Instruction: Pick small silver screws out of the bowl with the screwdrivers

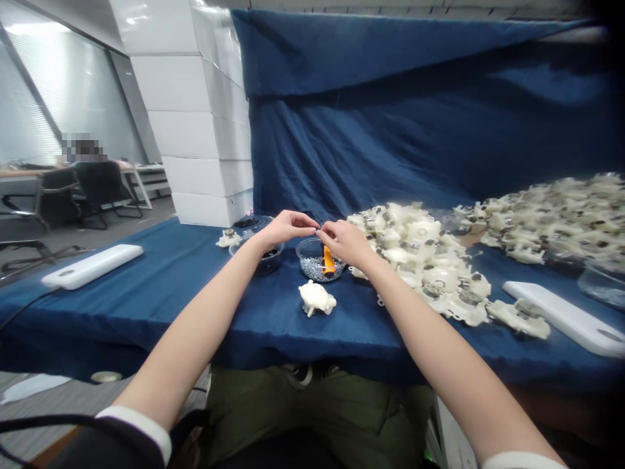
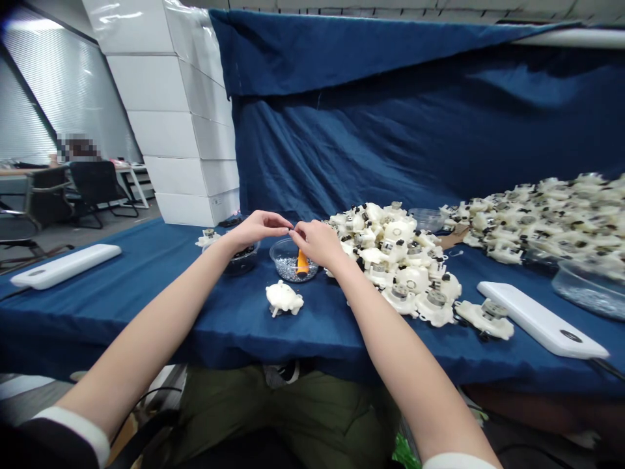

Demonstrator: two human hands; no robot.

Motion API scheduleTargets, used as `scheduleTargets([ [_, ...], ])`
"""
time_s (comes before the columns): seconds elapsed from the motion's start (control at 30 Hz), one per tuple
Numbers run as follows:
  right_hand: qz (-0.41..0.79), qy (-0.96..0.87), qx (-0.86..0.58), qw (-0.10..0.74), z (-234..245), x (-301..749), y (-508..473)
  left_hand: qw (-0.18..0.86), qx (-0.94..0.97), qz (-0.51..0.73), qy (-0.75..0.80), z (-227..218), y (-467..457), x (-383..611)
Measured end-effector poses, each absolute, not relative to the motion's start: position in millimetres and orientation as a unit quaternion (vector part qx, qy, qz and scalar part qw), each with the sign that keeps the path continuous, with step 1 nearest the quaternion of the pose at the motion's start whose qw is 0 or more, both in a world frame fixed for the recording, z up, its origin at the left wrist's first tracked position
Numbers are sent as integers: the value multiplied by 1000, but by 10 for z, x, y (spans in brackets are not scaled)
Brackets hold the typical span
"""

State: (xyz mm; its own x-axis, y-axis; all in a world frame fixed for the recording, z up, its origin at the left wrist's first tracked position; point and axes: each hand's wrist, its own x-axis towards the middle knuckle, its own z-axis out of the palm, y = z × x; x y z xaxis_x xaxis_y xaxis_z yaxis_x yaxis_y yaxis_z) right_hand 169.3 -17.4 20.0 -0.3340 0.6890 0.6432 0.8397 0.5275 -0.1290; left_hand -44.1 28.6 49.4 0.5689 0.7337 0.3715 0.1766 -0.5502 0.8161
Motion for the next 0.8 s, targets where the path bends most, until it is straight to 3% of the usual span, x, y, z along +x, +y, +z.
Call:
scheduleTargets([
  [0.8, -117, -821, -449, 334, 203, 1710, -180, 382, 804, 355, 285, 483, 290, -454],
])
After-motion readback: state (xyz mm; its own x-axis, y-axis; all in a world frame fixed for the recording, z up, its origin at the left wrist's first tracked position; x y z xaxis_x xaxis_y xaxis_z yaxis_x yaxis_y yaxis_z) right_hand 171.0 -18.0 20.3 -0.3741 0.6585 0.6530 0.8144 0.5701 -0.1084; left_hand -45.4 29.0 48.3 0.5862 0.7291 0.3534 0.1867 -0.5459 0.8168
